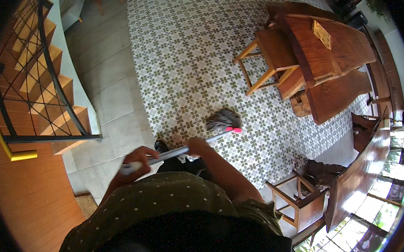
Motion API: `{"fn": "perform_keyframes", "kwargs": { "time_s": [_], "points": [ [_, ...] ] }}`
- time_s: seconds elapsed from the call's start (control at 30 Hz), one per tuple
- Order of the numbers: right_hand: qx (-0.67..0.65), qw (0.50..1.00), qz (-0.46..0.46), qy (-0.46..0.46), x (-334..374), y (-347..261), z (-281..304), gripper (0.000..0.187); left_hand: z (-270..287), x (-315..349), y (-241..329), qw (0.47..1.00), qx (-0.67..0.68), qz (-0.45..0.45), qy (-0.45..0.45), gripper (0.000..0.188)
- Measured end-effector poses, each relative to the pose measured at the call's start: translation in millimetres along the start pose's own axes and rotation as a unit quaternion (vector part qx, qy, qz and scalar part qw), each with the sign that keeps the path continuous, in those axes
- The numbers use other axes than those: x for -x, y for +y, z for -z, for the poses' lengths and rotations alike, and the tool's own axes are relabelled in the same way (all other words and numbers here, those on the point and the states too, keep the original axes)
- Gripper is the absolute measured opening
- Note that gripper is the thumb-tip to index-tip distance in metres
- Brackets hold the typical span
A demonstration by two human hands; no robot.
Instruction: The person mops the tiled floor with a mop, moving from a tiled entryway into a larger room with furniture. They clean around chairs, a sofa, and a table, then continue toward a staircase area.
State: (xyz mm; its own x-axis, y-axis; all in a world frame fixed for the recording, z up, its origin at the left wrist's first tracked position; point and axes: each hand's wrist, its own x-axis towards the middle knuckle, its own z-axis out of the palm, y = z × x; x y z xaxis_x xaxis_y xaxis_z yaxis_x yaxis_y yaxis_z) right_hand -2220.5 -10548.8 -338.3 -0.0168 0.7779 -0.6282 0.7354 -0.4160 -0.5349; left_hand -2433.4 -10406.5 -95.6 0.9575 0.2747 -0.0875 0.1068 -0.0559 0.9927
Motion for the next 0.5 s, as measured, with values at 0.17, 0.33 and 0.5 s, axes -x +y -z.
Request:
{"fn": "perform_keyframes", "kwargs": {
  "time_s": [0.17, 0.33, 0.5],
  "points": [
    [-0.021, 0.975, -0.173, 0.135, 86, 168, -47, 0.034, -122, -76, -73, 0.985, 0.007, -0.067, -0.159, 0.018],
    [-0.021, 0.928, -0.342, 0.144, 129, 273, -74, 0.061, -198, -133, -133, 0.949, 0.033, -0.159, -0.269, 0.055],
    [-0.055, 0.95, -0.242, 0.188, 115, 284, -77, 0.042, -190, -117, -137, 0.959, 0.033, -0.165, -0.228, 0.049]
  ]
}}
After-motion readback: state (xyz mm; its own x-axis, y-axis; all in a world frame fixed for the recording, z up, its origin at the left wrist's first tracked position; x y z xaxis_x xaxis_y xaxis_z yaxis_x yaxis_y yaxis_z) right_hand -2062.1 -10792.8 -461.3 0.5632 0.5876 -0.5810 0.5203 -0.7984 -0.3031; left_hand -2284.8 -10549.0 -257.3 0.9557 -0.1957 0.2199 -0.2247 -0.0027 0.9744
